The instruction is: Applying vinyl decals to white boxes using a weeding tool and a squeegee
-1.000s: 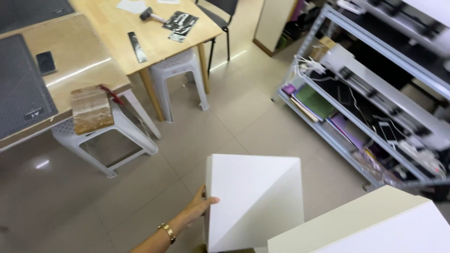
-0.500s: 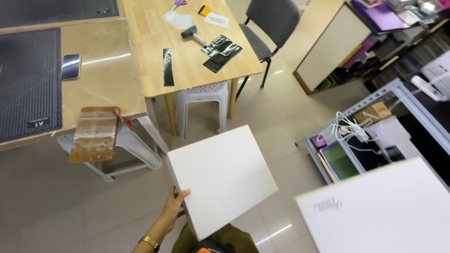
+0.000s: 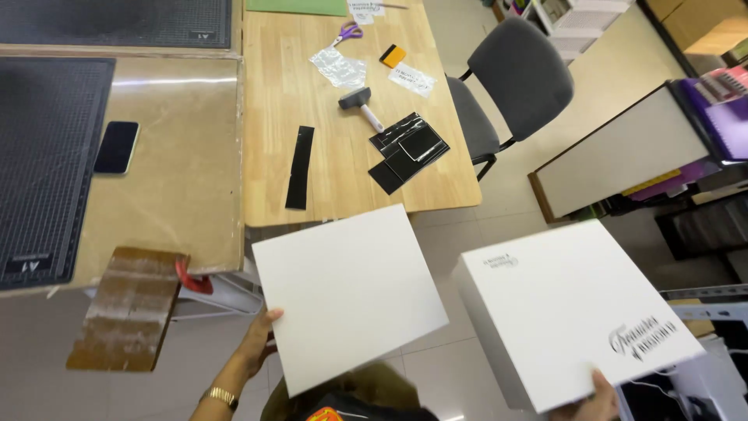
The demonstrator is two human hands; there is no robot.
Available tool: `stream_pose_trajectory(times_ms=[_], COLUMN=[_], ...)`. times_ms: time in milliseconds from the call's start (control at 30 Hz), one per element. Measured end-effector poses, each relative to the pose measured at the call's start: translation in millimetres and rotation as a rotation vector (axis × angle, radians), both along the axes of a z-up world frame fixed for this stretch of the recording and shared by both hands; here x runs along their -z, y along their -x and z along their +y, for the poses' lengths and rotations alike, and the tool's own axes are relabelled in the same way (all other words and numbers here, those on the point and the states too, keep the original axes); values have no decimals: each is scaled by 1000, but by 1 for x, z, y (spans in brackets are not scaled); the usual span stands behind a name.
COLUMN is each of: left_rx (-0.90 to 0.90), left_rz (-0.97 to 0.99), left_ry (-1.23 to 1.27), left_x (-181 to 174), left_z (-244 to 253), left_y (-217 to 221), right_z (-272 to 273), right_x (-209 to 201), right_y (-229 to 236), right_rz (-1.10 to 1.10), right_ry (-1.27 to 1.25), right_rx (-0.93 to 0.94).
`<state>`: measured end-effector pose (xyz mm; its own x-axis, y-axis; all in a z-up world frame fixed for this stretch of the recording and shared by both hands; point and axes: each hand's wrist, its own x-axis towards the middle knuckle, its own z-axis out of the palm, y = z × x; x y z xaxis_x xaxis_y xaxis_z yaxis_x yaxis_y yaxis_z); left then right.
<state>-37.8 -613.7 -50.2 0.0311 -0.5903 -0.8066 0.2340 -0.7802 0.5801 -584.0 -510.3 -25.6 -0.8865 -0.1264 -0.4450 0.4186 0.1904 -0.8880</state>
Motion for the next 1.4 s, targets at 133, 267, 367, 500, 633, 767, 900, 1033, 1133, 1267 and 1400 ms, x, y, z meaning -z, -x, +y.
stream_pose_trajectory(times_ms=[133, 267, 367, 500, 633, 767, 900, 1033, 1133, 1267, 1400], left_rx=[-19, 53, -6, -69, -176, -313, -251, -86, -103, -38, -28], left_rz=[30, -31, -29, 0, 18, -16, -35, -108, -60, -91, -108], left_ry=[-13, -30, -92, -157, -169, -25, -3, -23, -19, -119, -104], left_x=[72, 77, 83, 75, 82, 104, 118, 67, 64, 61, 66], left_z=[-94, -177, -202, -232, -273, -316, -355, -390, -394, -391, -398], left_y=[-20, -39, -54, -64, -73, -86, -97, -85, -90, -94, -93], right_z=[-109, -209, -261, -313, -342, -367, -389, -417, -435, -443, -444], right_x=[-3, -5, 22, 78, 119, 124, 142, 150, 147, 151, 149], right_y=[-34, -52, -48, -40, -65, -100, -127, -161, -181, -199, -206], right_rz=[-26, -119, -117, -150, -211, -293, -364, -434, -460, -496, -503], right_ry=[28, -15, -54, -76, 94, 113, 118, 134, 139, 157, 136], right_rx=[-19, -151, -224, -315, -346, -345, -281, -236, -168, -211, -195])
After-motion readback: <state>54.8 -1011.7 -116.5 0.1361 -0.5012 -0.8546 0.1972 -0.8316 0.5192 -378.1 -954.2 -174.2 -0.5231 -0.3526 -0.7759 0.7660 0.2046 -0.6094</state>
